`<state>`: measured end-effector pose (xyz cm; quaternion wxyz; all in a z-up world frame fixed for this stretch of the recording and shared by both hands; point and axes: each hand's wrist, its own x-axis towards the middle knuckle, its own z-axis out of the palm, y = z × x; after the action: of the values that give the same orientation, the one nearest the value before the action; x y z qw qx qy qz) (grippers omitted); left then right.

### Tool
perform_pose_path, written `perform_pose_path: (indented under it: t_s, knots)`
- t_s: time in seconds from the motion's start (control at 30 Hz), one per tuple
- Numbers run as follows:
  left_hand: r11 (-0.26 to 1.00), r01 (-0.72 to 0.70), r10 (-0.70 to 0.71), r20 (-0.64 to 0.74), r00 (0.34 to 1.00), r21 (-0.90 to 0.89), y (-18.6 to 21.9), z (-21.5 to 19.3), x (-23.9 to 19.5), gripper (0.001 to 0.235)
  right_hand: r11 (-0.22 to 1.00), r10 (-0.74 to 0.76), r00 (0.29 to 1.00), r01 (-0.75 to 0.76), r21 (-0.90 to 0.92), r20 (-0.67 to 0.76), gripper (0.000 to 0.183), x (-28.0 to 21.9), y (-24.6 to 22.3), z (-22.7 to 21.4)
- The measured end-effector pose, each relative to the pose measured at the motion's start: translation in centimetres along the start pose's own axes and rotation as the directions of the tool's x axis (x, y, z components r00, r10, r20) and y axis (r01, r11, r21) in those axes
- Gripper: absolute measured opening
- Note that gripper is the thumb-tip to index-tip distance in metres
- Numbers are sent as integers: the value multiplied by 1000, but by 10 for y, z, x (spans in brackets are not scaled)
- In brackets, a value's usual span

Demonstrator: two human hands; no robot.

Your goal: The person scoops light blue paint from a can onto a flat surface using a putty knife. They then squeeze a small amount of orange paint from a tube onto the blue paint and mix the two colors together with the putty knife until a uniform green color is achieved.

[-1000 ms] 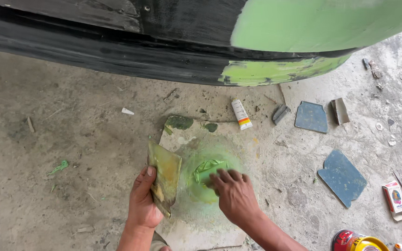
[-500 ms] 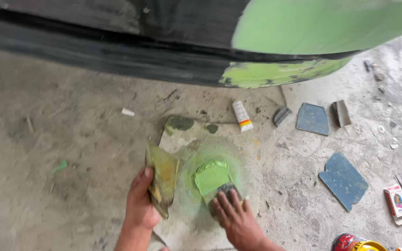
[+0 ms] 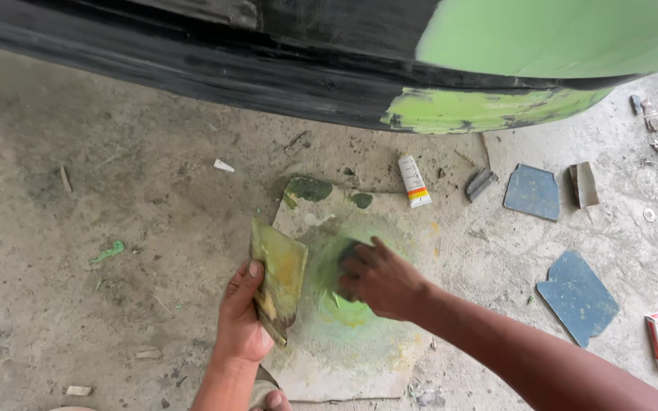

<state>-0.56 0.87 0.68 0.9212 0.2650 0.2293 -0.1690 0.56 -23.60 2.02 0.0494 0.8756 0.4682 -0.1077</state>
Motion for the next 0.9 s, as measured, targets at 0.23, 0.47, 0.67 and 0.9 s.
perform_pose_path:
  t_s: [0.23, 0.47, 0.67, 0.9]
  knots:
    - [1000, -20, 20, 19, 1000, -8, 6, -3, 2, 34, 466, 543, 742, -656, 593, 394, 36, -20, -24, 4]
    - [1000, 3, -3, -30, 1000, -6, -4, -5, 8, 27, -814, 482, 208, -254, 523, 851, 20, 27, -50, -27]
    - [999, 9, -10, -12, 1000, -40, -1, 3, 4, 31, -868, 444, 231, -129, 480, 866, 32, 33, -33, -78]
    - [1000, -16, 16, 117, 993, 2, 9, -18, 8, 37, 662, 663, 740, -650, 374, 111, 57, -17, -70, -3]
